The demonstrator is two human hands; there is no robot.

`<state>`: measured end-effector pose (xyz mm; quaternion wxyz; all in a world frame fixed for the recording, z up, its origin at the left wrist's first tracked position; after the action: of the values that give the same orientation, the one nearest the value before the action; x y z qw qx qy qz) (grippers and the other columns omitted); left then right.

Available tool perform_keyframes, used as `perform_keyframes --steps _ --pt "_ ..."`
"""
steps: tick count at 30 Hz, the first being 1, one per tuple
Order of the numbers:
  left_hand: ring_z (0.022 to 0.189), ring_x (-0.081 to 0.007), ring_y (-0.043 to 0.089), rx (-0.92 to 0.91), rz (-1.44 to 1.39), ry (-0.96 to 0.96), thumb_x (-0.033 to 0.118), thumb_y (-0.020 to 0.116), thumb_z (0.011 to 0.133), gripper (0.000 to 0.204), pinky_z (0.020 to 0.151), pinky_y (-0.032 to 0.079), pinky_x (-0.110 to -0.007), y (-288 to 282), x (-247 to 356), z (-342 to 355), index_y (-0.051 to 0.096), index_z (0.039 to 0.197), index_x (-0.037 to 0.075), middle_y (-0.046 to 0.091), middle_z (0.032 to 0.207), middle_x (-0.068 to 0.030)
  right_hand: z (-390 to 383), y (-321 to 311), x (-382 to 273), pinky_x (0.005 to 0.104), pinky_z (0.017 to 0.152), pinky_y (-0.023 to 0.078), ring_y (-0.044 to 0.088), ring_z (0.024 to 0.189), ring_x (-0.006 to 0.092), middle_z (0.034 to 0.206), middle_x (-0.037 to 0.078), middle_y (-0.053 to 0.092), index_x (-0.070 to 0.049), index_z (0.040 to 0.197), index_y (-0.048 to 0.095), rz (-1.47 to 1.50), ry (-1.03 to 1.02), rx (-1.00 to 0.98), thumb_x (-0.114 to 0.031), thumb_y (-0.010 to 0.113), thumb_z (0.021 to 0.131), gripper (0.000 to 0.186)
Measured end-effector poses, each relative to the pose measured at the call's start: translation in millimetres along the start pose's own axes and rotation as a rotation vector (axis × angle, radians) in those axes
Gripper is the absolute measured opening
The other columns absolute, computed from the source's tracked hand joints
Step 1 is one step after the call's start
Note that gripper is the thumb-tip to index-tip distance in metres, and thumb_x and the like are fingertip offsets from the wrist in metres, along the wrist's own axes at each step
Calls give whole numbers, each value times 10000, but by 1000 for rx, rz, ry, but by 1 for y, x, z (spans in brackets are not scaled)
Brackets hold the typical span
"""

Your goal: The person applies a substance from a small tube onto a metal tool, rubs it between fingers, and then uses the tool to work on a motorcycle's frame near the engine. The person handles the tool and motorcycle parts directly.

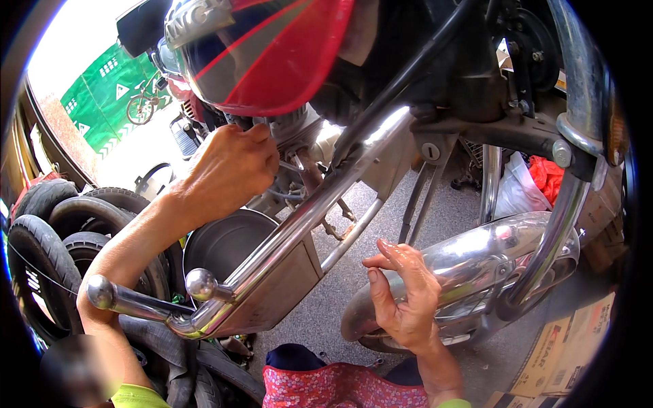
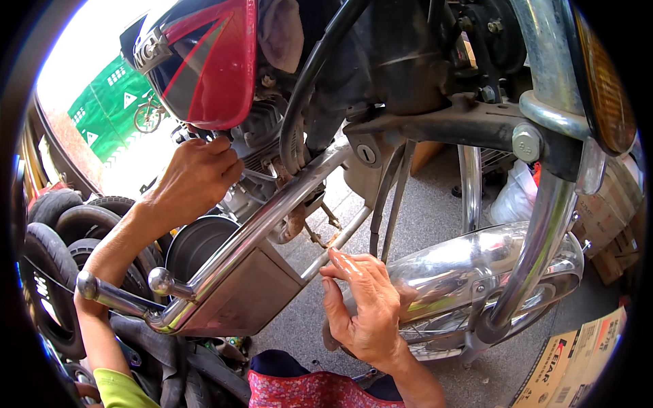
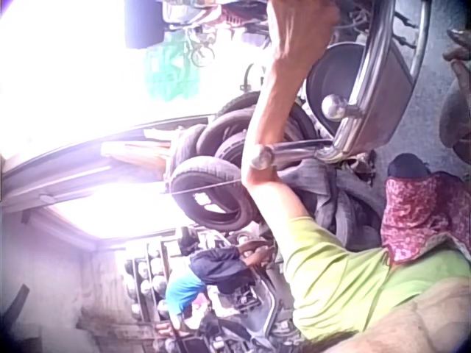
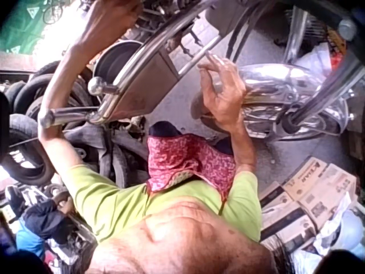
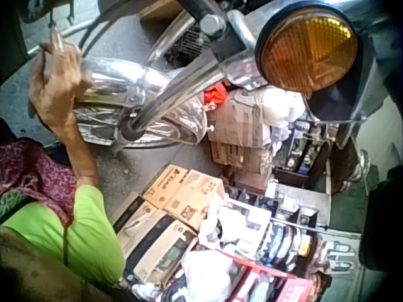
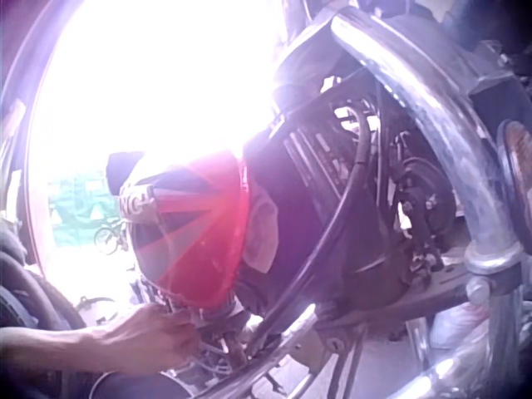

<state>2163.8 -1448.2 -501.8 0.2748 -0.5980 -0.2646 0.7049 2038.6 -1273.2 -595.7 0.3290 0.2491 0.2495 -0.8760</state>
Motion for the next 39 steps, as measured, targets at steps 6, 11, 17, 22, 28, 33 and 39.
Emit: perform_keyframes --steps 6,11,17,22,28,33,39 --pt "834 -194 540 -41 16 -9 146 609 676 132 643 485 -311 1 3 -1 577 755 44 528 767 -49 -2 -1 0 371 862 463 638 882 257 882 118 701 39 1176 588 8 -13 -16 43 675 786 399" --pt "812 -193 550 -74 37 -31 132 614 667 117 618 485 -309 1 0 -1 582 741 47 543 768 -48 0 1 -2 369 865 461 632 882 245 866 118 705 30 1176 597 6 -11 -16 20 671 810 374" --pt "842 -193 570 -88 42 -31 130 626 630 124 624 498 -298 0 9 15 604 722 48 574 780 -45 0 -1 2 373 866 459 636 889 260 879 116 705 39 1177 592 -23 -6 -26 42 676 782 404" --pt "849 -201 572 -73 49 -18 127 618 632 130 639 500 -317 -2 0 11 605 735 48 574 783 -48 -1 -1 2 377 879 455 625 898 248 858 117 707 23 1181 600 -10 8 -31 7 670 824 364" --pt "849 -203 560 -118 62 -36 129 607 648 140 630 483 -318 -3 8 5 597 751 35 560 774 -50 -1 1 0 377 885 452 625 883 253 859 120 711 30 1177 598 -11 -11 -33 6 674 814 372" --pt "850 -193 547 -131 121 -73 148 614 628 163 636 477 -305 -2 18 2 608 744 33 555 771 -47 0 1 -3 376 873 456 629 873 258 859 117 710 28 1172 602 -11 -20 -40 8 675 807 372" --pt "848 -185 542 -92 151 21 154 616 610 151 695 465 -311 -5 11 15 615 713 43 561 775 -37 1 0 -2 374 857 463 631 875 257 860 113 708 30 1143 614 -27 -13 -34 12 673 805 343"
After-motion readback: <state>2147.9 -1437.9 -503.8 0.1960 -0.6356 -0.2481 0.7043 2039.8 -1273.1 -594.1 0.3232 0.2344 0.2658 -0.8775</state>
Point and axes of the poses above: each hand's wrist, its own z-axis towards the middle knuckle, its own y-axis out of the palm, x = y × z, the point moved 6 cm from there along z, towards the middle knuckle
